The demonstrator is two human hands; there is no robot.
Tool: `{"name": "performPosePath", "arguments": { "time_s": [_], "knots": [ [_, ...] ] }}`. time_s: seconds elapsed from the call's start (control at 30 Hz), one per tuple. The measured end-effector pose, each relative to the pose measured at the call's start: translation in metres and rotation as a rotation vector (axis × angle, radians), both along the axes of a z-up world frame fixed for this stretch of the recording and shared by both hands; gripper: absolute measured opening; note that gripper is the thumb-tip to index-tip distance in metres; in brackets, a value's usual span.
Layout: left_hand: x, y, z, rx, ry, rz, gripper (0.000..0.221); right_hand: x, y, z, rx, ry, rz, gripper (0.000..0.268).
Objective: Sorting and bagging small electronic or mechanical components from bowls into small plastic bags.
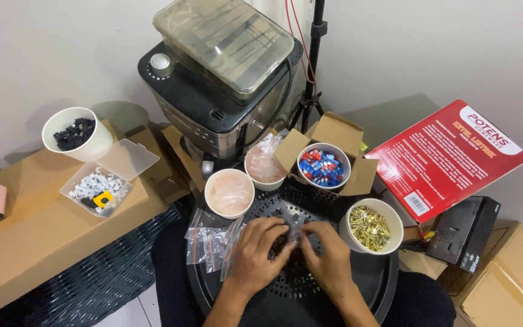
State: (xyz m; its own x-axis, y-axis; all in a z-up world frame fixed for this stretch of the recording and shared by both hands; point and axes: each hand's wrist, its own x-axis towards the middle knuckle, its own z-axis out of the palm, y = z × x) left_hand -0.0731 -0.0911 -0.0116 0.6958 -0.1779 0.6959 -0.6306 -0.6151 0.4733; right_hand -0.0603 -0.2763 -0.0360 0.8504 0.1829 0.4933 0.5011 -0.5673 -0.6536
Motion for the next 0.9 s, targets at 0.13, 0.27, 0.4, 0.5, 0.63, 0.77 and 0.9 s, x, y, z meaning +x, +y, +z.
{"name": "performPosePath", "arguments": {
  "time_s": [0.13,0.27,0.4,0.5,0.63,0.77,0.9],
  "knots": [
    [-0.002,0.001,-0.016,0.104,0.068,-0.063,0.057,0.004,0.0,0.014,0.116,0.133,-0.038,0.013],
    [-0.003,-0.002,-0.024,0.236,0.07,-0.027,0.069,0.003,0.004,0.023,0.198,0.271,0.068,0.017],
    [0.0,-0.003,-0.022,0.196,0.056,-0.011,0.053,0.002,0.006,0.02,0.163,0.436,0.116,0.033],
    [0.001,-0.003,-0.016,0.208,0.05,-0.013,0.05,0.001,0.005,0.02,0.186,0.516,0.091,0.032],
    [0.0,-0.001,-0.019,0.242,0.112,-0.05,0.074,0.0,-0.001,0.01,0.154,0.462,0.083,0.029],
    [0.0,-0.003,-0.019,0.232,0.091,-0.036,0.074,-0.003,-0.005,0.007,0.139,0.402,0.087,0.029],
    [-0.001,-0.006,-0.019,0.224,0.095,-0.034,0.067,-0.004,-0.006,0.01,0.169,0.372,0.068,0.027]
  ]
}}
